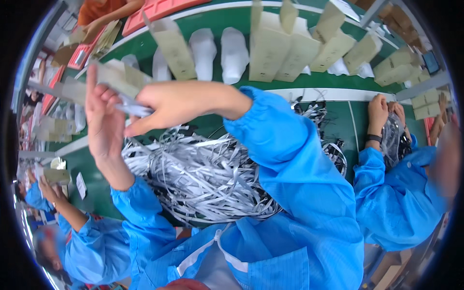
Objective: The worker is picking up long white plastic strips from a pile and bundling or organizing them into paper boxes.
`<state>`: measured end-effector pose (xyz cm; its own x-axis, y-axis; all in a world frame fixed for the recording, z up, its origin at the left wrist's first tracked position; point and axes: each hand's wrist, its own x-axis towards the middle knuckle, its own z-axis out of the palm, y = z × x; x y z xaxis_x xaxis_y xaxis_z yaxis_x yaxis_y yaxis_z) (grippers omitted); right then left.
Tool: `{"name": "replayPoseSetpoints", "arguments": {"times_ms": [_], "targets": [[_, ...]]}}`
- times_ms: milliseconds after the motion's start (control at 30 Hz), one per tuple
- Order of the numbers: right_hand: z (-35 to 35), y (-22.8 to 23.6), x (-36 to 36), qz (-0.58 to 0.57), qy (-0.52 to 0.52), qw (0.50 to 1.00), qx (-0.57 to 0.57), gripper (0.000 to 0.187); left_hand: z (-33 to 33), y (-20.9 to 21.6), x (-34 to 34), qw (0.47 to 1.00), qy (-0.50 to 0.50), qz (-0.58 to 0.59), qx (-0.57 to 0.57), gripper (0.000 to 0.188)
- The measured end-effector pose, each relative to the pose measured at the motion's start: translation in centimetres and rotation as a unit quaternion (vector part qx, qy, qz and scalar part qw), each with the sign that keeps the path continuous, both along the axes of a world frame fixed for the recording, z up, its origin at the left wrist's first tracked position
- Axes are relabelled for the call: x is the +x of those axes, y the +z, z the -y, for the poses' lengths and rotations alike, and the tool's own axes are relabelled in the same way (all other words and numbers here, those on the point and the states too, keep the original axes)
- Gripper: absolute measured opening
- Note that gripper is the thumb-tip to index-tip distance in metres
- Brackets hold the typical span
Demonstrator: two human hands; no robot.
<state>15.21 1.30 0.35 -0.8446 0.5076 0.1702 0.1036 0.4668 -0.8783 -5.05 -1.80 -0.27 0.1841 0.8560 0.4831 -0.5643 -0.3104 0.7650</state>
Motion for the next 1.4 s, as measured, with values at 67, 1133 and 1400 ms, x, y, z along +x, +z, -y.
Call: {"name": "replayPoseSetpoints", "arguments": {"times_ms": [67, 1133, 1400], "targets": [[0.3, 0.3, -0.7, -0.051, -0.017, 0.998, -0.026, 0.036, 0.2, 0.4, -2.5, 1.000, 0.023, -0.003, -0.007, 0.069], [-7.5, -6.2, 16.7, 0.022, -0.648, 0.744, 0.161, 0.046, -0.6, -16.2, 8.9, 0.822, 0.095, -0.526, 0.197, 0.010], [-6.2, -4.8, 16.4, -0.091, -0.642, 0.721, 0.245, 0.052, -0.5, -15.0, 9.8, 0.814, 0.086, -0.541, 0.194, 0.011]]}}
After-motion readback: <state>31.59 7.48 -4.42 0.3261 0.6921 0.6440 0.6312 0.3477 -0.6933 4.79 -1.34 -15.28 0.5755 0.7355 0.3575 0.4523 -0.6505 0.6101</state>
